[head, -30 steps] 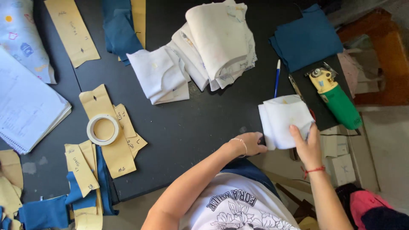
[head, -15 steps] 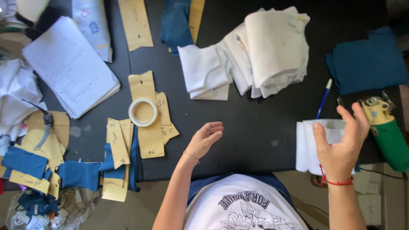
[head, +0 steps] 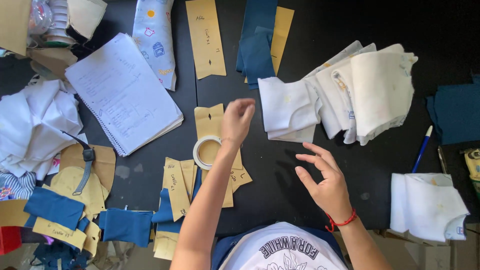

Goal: The person uses a rotary cutter and a pen to cut blue fabric pieces on a black table. They then use scissors to trim the edges of the cut fabric. Finally, they retrieve white fabric pieces from the floor and arrange them on the table alongside the blue fabric pieces.

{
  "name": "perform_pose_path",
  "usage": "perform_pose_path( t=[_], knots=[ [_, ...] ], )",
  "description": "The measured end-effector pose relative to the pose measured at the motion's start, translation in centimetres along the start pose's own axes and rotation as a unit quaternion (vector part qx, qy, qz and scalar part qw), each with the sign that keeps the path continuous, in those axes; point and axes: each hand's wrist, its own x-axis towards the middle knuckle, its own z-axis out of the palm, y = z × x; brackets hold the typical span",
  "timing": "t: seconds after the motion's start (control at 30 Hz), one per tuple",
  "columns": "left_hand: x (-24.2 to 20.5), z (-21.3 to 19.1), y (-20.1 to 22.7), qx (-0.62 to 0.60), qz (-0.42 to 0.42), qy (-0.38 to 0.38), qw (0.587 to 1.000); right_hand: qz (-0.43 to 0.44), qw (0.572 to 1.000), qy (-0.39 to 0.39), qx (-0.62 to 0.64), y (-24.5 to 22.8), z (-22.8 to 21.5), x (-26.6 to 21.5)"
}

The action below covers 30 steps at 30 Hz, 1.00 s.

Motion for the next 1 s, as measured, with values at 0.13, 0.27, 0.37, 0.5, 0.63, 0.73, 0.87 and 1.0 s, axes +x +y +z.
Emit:
perform_pose_path(
  t=[0.13,0.27,0.37,0.5,0.63,0.73,0.87,1.0],
  knots=[
    [10.0,1.8,-3.1,0.153,0.068,0.102,0.981,-0.008,1.000,0.016,-0.004,-1.2,0.5,1.3],
    [17.3,2.3,-2.7,0.270,-0.011,0.096,0.958,0.053,0.998,0.021,-0.001,-0.7,0.5,1.3],
    [20.2,1.9,-3.2,0.399,-0.006,0.066,0.914,0.097,0.995,0.010,0.003,0.1,0.4,1.1],
    [20.2,1.1,-2.7,0.326,0.021,0.041,0.944,0.118,0.993,-0.006,0.015,1.2,0.4,1.8],
    [14.8,-0.2,1.6,0.094,0.236,0.022,0.967,0.086,0.995,-0.009,0.041,0.9,0.6,3.8],
    [7.3,-0.5,5.2,0.102,0.265,-0.061,0.957,-0.010,0.999,0.037,0.034,1.4,0.9,5.5],
    [-0.1,0.1,6.2,0.133,0.354,-0.108,0.919,-0.122,0.987,0.065,-0.082,1.4,0.6,7.5],
    [-0.7,0.0,6.0,0.027,0.258,-0.175,0.950,-0.082,0.996,-0.013,-0.019,1.7,-0.4,6.7]
  ],
)
